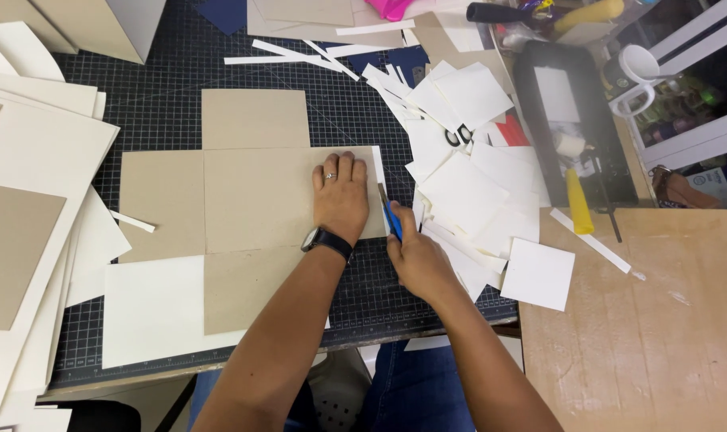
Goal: Cutting out cardboard box templates using a utility knife on a cutting mat.
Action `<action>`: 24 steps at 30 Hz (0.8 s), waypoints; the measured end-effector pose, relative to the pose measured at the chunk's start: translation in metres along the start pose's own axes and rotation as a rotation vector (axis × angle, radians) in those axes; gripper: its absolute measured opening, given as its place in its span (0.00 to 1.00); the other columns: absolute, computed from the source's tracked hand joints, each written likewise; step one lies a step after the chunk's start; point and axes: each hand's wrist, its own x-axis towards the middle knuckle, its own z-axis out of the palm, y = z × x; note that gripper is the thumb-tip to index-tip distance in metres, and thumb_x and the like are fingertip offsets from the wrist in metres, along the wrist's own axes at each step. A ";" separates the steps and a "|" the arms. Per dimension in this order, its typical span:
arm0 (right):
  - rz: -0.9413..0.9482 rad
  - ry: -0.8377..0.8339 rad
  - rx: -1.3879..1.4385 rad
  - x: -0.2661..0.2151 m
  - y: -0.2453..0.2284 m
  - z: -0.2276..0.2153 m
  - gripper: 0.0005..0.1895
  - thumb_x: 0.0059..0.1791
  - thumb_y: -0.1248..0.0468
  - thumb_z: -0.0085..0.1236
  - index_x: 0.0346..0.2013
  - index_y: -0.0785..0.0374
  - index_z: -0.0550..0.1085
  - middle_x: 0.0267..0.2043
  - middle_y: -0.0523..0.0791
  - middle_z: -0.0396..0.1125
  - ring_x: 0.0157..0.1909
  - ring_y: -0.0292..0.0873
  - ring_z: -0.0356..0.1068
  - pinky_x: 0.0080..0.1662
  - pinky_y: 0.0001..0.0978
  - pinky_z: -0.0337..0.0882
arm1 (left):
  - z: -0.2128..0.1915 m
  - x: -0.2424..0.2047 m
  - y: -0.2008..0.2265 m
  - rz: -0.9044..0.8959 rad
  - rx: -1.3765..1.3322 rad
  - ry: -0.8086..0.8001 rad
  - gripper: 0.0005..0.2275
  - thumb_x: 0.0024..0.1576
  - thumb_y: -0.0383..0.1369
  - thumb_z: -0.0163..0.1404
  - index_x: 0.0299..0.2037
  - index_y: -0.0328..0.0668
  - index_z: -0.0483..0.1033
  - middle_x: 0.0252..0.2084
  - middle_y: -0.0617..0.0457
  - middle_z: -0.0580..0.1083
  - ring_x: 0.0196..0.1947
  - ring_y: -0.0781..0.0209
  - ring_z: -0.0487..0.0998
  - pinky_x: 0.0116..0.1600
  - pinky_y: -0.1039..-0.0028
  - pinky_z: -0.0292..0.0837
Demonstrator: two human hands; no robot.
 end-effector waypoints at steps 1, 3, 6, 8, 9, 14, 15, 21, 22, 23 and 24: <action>0.003 -0.017 -0.018 -0.004 0.003 0.001 0.25 0.58 0.59 0.36 0.70 0.52 0.50 0.27 0.49 0.73 0.27 0.51 0.77 0.38 0.45 0.75 | -0.001 0.002 0.000 0.007 0.004 0.011 0.12 0.67 0.34 0.37 0.58 0.45 0.66 0.62 0.48 0.64 0.67 0.46 0.57 0.67 0.54 0.47; 0.017 -0.029 -0.029 -0.012 0.006 0.003 0.24 0.58 0.59 0.36 0.70 0.51 0.50 0.28 0.51 0.73 0.28 0.53 0.77 0.38 0.46 0.75 | 0.000 0.002 0.001 0.006 0.002 0.003 0.12 0.68 0.34 0.37 0.58 0.45 0.66 0.63 0.48 0.64 0.67 0.46 0.57 0.67 0.54 0.46; 0.027 -0.040 -0.023 -0.021 0.013 0.008 0.25 0.57 0.59 0.36 0.70 0.51 0.51 0.28 0.51 0.74 0.28 0.53 0.78 0.37 0.45 0.74 | -0.001 0.001 0.000 0.003 -0.006 -0.013 0.12 0.68 0.34 0.36 0.59 0.44 0.65 0.63 0.47 0.63 0.68 0.46 0.56 0.67 0.54 0.45; 0.028 -0.035 -0.003 -0.027 0.019 0.012 0.25 0.57 0.60 0.36 0.70 0.52 0.51 0.26 0.49 0.74 0.27 0.51 0.77 0.36 0.43 0.73 | -0.002 0.000 0.001 0.008 -0.012 -0.021 0.12 0.68 0.34 0.36 0.59 0.44 0.64 0.63 0.47 0.62 0.68 0.45 0.55 0.67 0.54 0.44; 0.028 -0.032 0.008 -0.029 0.021 0.014 0.25 0.57 0.60 0.36 0.70 0.52 0.51 0.26 0.50 0.74 0.26 0.51 0.77 0.35 0.43 0.73 | -0.003 0.000 0.001 0.007 -0.006 -0.021 0.12 0.68 0.34 0.36 0.59 0.44 0.64 0.63 0.47 0.62 0.68 0.45 0.55 0.67 0.53 0.45; 0.024 -0.050 0.019 -0.044 0.030 0.022 0.25 0.57 0.60 0.36 0.70 0.53 0.50 0.26 0.50 0.74 0.27 0.54 0.78 0.35 0.44 0.72 | 0.000 0.001 0.001 -0.001 0.014 -0.037 0.12 0.69 0.34 0.35 0.59 0.44 0.63 0.64 0.47 0.61 0.68 0.46 0.54 0.68 0.53 0.44; 0.014 -0.046 0.014 -0.046 0.031 0.023 0.25 0.57 0.60 0.37 0.70 0.53 0.51 0.26 0.50 0.74 0.27 0.54 0.78 0.35 0.44 0.72 | 0.000 0.001 0.001 0.004 0.018 -0.025 0.12 0.69 0.33 0.36 0.59 0.44 0.64 0.63 0.47 0.61 0.68 0.45 0.54 0.67 0.53 0.44; 0.002 -0.042 0.005 -0.067 0.035 0.027 0.25 0.57 0.60 0.37 0.70 0.53 0.50 0.33 0.58 0.75 0.34 0.63 0.78 0.35 0.47 0.72 | 0.005 0.001 0.000 0.021 0.030 0.012 0.12 0.68 0.34 0.37 0.59 0.43 0.64 0.62 0.46 0.61 0.67 0.45 0.55 0.66 0.53 0.45; 0.007 -0.035 0.024 -0.071 0.036 0.028 0.25 0.57 0.61 0.36 0.70 0.54 0.51 0.32 0.57 0.75 0.33 0.61 0.78 0.35 0.47 0.73 | 0.004 0.001 0.000 0.023 0.034 0.025 0.11 0.69 0.34 0.37 0.59 0.42 0.64 0.62 0.45 0.61 0.66 0.45 0.55 0.66 0.53 0.45; 0.006 -0.032 0.025 -0.072 0.036 0.029 0.25 0.57 0.61 0.36 0.70 0.54 0.51 0.32 0.57 0.75 0.33 0.61 0.78 0.35 0.47 0.73 | 0.005 0.001 0.000 0.025 0.035 0.027 0.11 0.69 0.34 0.37 0.59 0.42 0.64 0.62 0.45 0.61 0.66 0.45 0.55 0.66 0.53 0.45; 0.005 -0.032 0.015 -0.074 0.036 0.030 0.26 0.57 0.61 0.37 0.70 0.53 0.51 0.36 0.60 0.75 0.37 0.65 0.78 0.36 0.50 0.73 | 0.005 0.002 -0.001 0.025 0.030 0.032 0.11 0.69 0.34 0.37 0.59 0.43 0.64 0.62 0.46 0.62 0.66 0.45 0.55 0.66 0.53 0.45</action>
